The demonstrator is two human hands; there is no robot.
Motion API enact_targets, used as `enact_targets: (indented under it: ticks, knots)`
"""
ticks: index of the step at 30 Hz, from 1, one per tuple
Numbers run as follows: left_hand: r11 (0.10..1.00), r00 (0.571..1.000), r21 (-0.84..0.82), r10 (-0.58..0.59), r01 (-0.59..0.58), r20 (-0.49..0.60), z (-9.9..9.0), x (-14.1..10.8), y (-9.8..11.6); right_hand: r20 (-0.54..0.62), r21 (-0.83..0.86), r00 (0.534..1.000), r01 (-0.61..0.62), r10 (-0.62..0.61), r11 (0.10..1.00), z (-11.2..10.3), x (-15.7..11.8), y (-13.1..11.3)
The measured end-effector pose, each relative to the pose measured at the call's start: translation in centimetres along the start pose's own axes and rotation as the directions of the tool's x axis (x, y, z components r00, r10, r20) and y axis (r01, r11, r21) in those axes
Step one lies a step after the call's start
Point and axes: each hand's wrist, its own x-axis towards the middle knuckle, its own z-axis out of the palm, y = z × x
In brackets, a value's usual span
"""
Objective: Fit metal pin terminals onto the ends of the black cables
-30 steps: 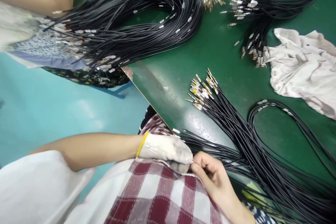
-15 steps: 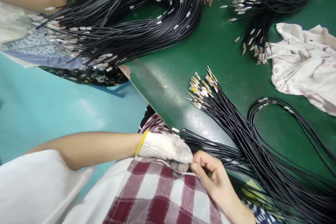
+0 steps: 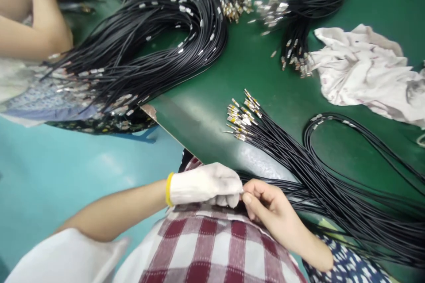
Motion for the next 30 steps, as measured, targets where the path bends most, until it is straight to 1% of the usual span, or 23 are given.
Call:
enact_targets:
  ticks: [1, 2, 3, 4, 5, 6, 7, 8, 9, 10, 13, 15, 17, 20, 21, 24, 27, 30]
  knots:
    - [0.996, 0.995, 0.090, 0.028, -0.020, -0.094, 0.1, 0.0, 0.6, -0.016, 0.004, 1.000, 0.026, -0.026, 1.000, -0.3, 0.3, -0.1]
    - [0.980, 0.979, 0.191, 0.084, -0.048, -0.186, 0.2, 0.1, 1.1, -0.036, 0.007, 0.998, 0.054, -0.053, 0.999, -0.6, 0.6, -0.2]
    - [0.948, 0.949, 0.310, 0.166, -0.078, -0.268, 0.3, 0.3, 1.5, -0.060, 0.010, 0.995, 0.082, -0.081, 0.997, -0.9, 0.8, -0.2]
    - [0.899, 0.905, 0.425, 0.262, -0.102, -0.336, 0.5, 0.5, 1.8, -0.086, 0.016, 0.990, 0.110, -0.108, 0.994, -1.3, 1.1, -0.2]
    - [0.841, 0.852, 0.526, 0.362, -0.125, -0.377, 0.7, 0.8, 2.0, -0.116, 0.027, 0.984, 0.140, -0.136, 0.990, -1.6, 1.4, -0.2]
    - [0.798, 0.798, 0.586, 0.444, -0.144, -0.408, 0.9, 1.1, 2.1, -0.151, 0.045, 0.975, 0.173, -0.165, 0.984, -1.9, 1.7, -0.2]
    - [0.781, 0.750, 0.601, 0.497, -0.169, -0.436, 1.1, 1.5, 2.2, -0.189, 0.068, 0.963, 0.208, -0.192, 0.976, -2.2, 1.9, -0.2]
    - [0.790, 0.717, 0.580, 0.522, -0.200, -0.462, 1.3, 1.8, 2.3, -0.227, 0.095, 0.950, 0.241, -0.214, 0.966, -2.5, 2.1, -0.3]
    - [0.816, 0.700, 0.528, 0.519, -0.236, -0.490, 1.6, 2.1, 2.4, -0.262, 0.126, 0.937, 0.270, -0.230, 0.955, -2.7, 2.3, -0.4]
    - [0.844, 0.698, 0.464, 0.504, -0.270, -0.509, 1.8, 2.4, 2.5, -0.285, 0.158, 0.928, 0.290, -0.238, 0.944, -2.9, 2.4, -0.5]
    - [0.881, 0.728, 0.336, 0.466, -0.332, -0.503, 2.2, 3.4, 2.5, -0.318, 0.222, 0.917, 0.318, -0.240, 0.922, -3.0, 2.7, -0.7]
    - [0.886, 0.733, 0.276, 0.463, -0.372, -0.499, 2.3, 4.3, 2.2, -0.330, 0.244, 0.912, 0.330, -0.242, 0.912, -2.8, 2.7, -0.7]
    - [0.889, 0.741, 0.156, 0.446, -0.430, -0.502, 2.2, 5.2, 1.9, -0.343, 0.271, 0.908, 0.341, -0.241, 0.900, -2.6, 2.7, -0.5]
    - [0.874, 0.771, -0.021, 0.417, -0.485, -0.481, 2.2, 6.0, 1.4, -0.348, 0.322, 0.910, 0.343, -0.227, 0.882, -2.5, 2.8, -0.3]
    - [0.869, 0.776, -0.042, 0.417, -0.493, -0.473, 2.2, 6.1, 1.4, -0.345, 0.336, 0.913, 0.338, -0.219, 0.879, -2.6, 2.8, -0.3]
    - [0.860, 0.770, -0.037, 0.435, -0.509, -0.466, 2.5, 6.0, 1.4, -0.316, 0.372, 0.925, 0.324, -0.209, 0.870, -2.9, 2.9, -0.2]
    - [0.864, 0.760, -0.021, 0.431, -0.504, -0.486, 2.8, 5.8, 1.5, -0.286, 0.402, 0.934, 0.319, -0.214, 0.858, -3.2, 3.2, -0.1]
    - [0.873, 0.759, -0.016, 0.415, -0.487, -0.501, 2.9, 5.8, 1.5, -0.288, 0.411, 0.934, 0.319, -0.211, 0.854, -3.3, 3.3, 0.0]
